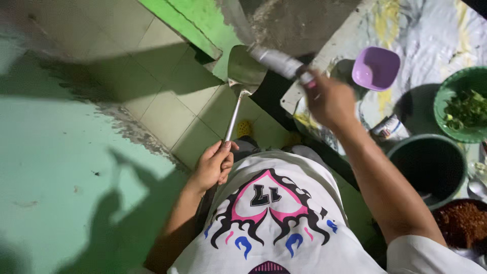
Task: The person holds a plate of cooked food in one hand and a long spatula in the other, then uses a knife to scrape food residue off the spatula blade over the plate and over the ground. They continue scraping the spatula clean while standing at the cooking table, then move back to the wok station and set the spatula into the wok.
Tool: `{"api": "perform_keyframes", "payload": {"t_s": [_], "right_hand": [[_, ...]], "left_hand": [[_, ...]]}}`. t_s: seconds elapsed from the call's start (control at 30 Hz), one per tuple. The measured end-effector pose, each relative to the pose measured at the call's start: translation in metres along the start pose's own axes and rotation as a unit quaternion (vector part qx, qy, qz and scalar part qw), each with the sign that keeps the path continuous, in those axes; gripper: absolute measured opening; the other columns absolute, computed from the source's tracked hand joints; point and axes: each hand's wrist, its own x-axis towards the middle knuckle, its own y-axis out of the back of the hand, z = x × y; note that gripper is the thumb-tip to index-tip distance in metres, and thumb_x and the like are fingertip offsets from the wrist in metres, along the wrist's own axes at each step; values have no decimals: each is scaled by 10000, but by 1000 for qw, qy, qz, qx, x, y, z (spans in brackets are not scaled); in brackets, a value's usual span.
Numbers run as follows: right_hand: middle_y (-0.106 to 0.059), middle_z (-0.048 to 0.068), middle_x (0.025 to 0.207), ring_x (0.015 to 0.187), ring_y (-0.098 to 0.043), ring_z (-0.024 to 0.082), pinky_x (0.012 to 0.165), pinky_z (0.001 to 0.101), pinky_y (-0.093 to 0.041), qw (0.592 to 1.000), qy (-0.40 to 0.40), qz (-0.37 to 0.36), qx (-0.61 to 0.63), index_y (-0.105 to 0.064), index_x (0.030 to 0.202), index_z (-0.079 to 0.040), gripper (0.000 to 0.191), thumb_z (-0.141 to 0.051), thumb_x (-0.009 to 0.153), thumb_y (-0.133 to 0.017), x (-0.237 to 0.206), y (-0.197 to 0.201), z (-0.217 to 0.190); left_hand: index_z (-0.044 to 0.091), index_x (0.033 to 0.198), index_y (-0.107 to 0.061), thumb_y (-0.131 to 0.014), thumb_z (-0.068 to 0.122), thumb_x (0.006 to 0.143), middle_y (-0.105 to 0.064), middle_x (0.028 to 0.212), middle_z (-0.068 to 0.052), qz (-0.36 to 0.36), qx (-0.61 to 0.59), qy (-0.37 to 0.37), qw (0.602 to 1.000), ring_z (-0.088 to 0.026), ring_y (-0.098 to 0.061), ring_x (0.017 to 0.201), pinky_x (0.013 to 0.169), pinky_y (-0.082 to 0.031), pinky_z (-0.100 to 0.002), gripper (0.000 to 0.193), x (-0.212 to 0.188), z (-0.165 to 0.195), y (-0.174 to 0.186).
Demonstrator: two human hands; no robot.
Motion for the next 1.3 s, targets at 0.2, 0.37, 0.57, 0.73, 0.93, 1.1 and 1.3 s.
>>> {"api": "perform_keyframes", "payload": {"t_s": [0.2,0.37,0.57,0.73,0.93,1.1,1.3], "right_hand": [[-732,173,921,824,-716,409,662,500,-532,995,-75,67,8,-627,1395,-237,295,-279,1104,-653,40,-19,-18],[-752,155,930,802,-726,406,649,504,-552,997,-10,-67,23,-627,1352,-234,367,-257,988,-670,40,-33,-43],[-747,177,985,828,-729,407,663,489,-561,1000,16,1,24,-616,1344,-216,347,-224,999,-652,40,-45,-61],[-736,197,904,833,-707,418,678,494,-533,996,-48,-38,58,-608,1357,-200,300,-245,1061,-620,41,-40,-60],[-608,188,736,645,-566,371,583,429,-480,965,-38,-163,204,-624,1331,-155,258,-240,1097,-556,33,-53,-77],[-645,197,751,607,-614,352,608,433,-471,986,-99,-74,113,-596,1375,-166,305,-246,1092,-511,36,-45,-79],[-699,179,822,707,-696,383,630,477,-527,980,7,-140,144,-589,1356,-180,305,-271,1067,-555,39,-45,-89]], "left_hand": [[49,1093,-562,-413,328,1099,-354,615,36,56,9,-29,998,-53,-336,396,349,-323,-239,317,-9,-4,17],[50,1101,-574,-419,314,1099,-367,610,35,82,7,-50,995,-52,-335,389,347,-323,-238,306,-7,4,25],[51,1093,-591,-436,307,1089,-394,629,38,81,29,-77,993,-47,-341,396,348,-317,-240,300,0,24,27],[81,1064,-606,-453,323,1088,-416,638,46,124,73,-64,988,-37,-357,436,370,-301,-234,287,6,33,29],[60,1016,-636,-510,298,1084,-455,624,28,176,237,-179,939,-52,-420,557,511,-367,-245,278,12,33,27],[66,1023,-629,-498,304,1083,-460,646,44,169,226,-164,945,-46,-448,587,532,-391,-239,278,9,33,30],[61,1025,-627,-504,294,1087,-452,646,40,150,188,-146,960,-55,-407,590,529,-357,-247,271,16,29,32]]}}
